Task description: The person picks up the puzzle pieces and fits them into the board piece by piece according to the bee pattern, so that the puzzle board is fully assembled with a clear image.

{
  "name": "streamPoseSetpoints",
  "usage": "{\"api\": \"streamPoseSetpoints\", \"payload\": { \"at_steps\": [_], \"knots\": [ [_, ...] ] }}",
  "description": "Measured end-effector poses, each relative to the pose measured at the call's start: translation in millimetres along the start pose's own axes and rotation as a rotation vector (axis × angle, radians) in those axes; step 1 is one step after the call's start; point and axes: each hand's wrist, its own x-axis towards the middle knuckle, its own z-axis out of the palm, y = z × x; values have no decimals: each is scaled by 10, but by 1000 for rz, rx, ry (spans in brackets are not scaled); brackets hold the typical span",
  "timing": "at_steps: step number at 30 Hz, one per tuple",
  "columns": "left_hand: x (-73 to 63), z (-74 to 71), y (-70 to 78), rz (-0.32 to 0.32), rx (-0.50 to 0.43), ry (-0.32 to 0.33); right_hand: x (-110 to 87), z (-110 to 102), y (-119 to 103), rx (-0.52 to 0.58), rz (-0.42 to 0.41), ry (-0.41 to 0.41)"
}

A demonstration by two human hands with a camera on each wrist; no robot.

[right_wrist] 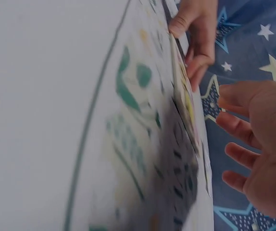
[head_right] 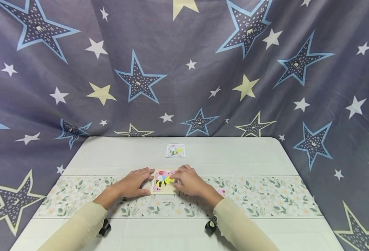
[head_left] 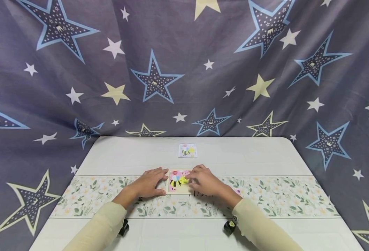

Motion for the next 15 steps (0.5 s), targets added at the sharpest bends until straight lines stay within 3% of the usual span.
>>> {"api": "streamPoseSetpoints", "payload": {
  "at_steps": [15],
  "knots": [
    [-5,-17,32,-28,-12,-16,-564,-372,384,44,99,8]
  ]
}}
